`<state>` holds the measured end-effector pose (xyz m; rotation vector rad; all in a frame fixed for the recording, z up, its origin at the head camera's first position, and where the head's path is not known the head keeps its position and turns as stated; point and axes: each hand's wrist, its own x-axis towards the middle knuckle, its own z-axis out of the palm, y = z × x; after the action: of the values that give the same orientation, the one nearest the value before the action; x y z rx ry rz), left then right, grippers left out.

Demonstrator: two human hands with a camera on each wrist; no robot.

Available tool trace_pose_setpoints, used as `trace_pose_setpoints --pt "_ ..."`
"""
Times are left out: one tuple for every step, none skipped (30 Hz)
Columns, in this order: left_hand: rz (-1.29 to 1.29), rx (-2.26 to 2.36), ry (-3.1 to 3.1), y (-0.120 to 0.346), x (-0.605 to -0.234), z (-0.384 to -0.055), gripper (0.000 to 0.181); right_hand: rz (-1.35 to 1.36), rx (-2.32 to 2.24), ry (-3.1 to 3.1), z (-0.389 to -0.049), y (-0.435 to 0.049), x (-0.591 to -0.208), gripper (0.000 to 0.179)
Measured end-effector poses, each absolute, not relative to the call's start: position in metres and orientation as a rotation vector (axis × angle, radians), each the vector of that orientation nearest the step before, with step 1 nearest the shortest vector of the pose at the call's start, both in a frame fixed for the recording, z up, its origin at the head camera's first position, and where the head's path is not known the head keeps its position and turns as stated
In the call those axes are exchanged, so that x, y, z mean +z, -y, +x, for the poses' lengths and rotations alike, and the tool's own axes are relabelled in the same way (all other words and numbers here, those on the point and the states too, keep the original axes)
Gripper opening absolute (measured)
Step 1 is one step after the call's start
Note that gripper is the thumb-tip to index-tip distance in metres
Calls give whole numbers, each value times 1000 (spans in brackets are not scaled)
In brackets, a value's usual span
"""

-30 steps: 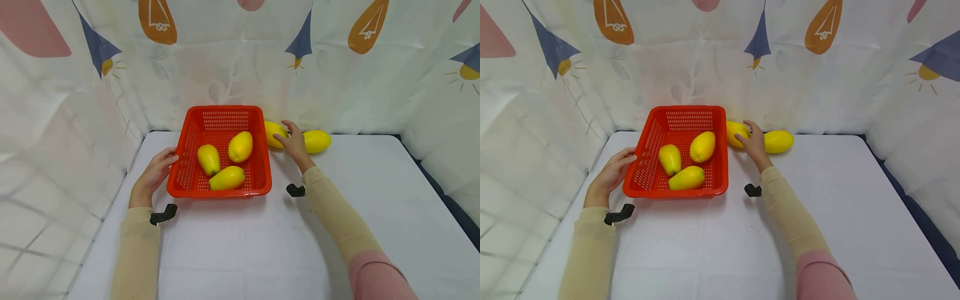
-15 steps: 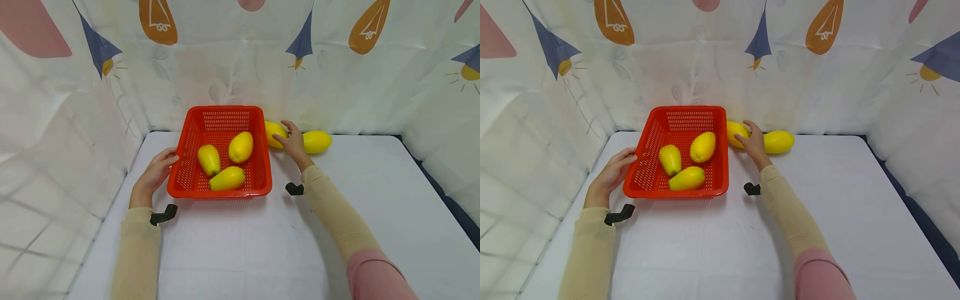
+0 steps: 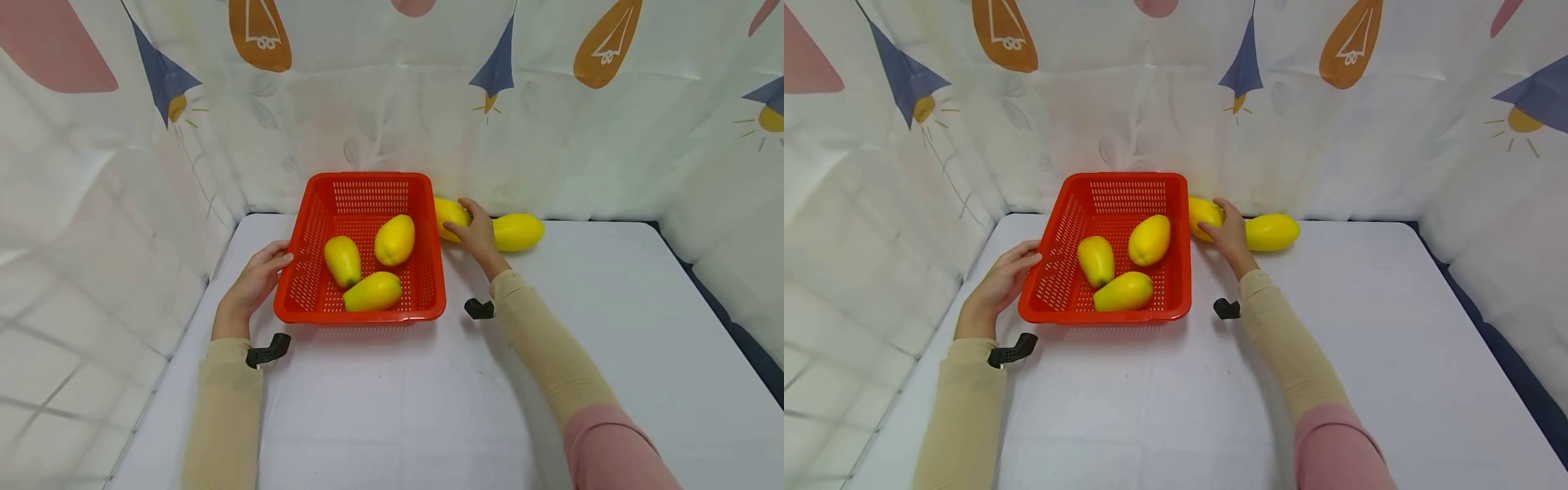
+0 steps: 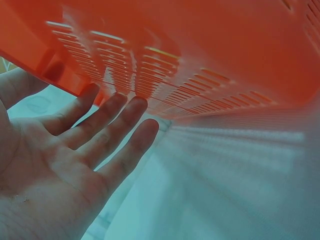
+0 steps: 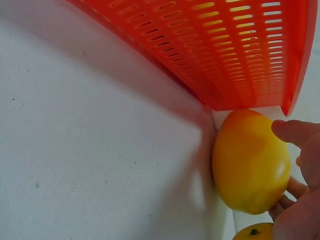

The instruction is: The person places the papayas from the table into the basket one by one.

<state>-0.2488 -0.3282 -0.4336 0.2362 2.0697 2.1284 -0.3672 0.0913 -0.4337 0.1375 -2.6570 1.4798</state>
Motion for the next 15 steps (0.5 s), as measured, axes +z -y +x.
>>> trace_pose_setpoints --pt "238 2130 -2068 328 -433 -249 34 138 1477 2661 -367 -91 -434 63" --pt "240 2133 -2065 329 -433 -248 34 137 1477 2661 -368 -90 -434 64" --pt "240 2133 -2065 329 -433 -248 33 136 1471 2665 -368 -90 -435 64" --pt "242 2135 -2063 329 -433 -248 33 138 1463 2670 -369 -89 -436 64" --pt "243 2138 -2061 329 -433 -248 32 141 1458 2672 -369 -89 -436 64" --pt "244 2140 -2060 329 -433 -248 31 147 1452 2672 -370 -88 -437 64" --pt "247 2145 -2057 329 -433 -248 31 149 1444 2675 -371 -88 -438 64" --pt "247 2147 -2056 329 -433 -248 30 148 1440 2678 -371 -87 -438 64" --pt "248 2149 -2054 329 -433 -248 30 151 1433 2682 -372 -87 -439 65" --pt "250 2152 -2051 329 -433 -248 30 153 1431 2684 -372 -87 -439 65" --pt "249 2154 -2048 329 -433 -248 31 154 1428 2690 -372 -86 -439 66" --pt "249 2157 -2045 329 -433 -248 31 150 1428 2698 -373 -86 -440 67" --pt "249 2158 -2043 329 -433 -248 32 144 1425 2712 -373 -86 -441 68" --pt "247 2157 -2043 329 -433 -248 32 138 1426 2723 -373 -85 -442 70" --pt "246 2155 -2045 329 -433 -249 33 134 1433 2732 -374 -85 -442 71"
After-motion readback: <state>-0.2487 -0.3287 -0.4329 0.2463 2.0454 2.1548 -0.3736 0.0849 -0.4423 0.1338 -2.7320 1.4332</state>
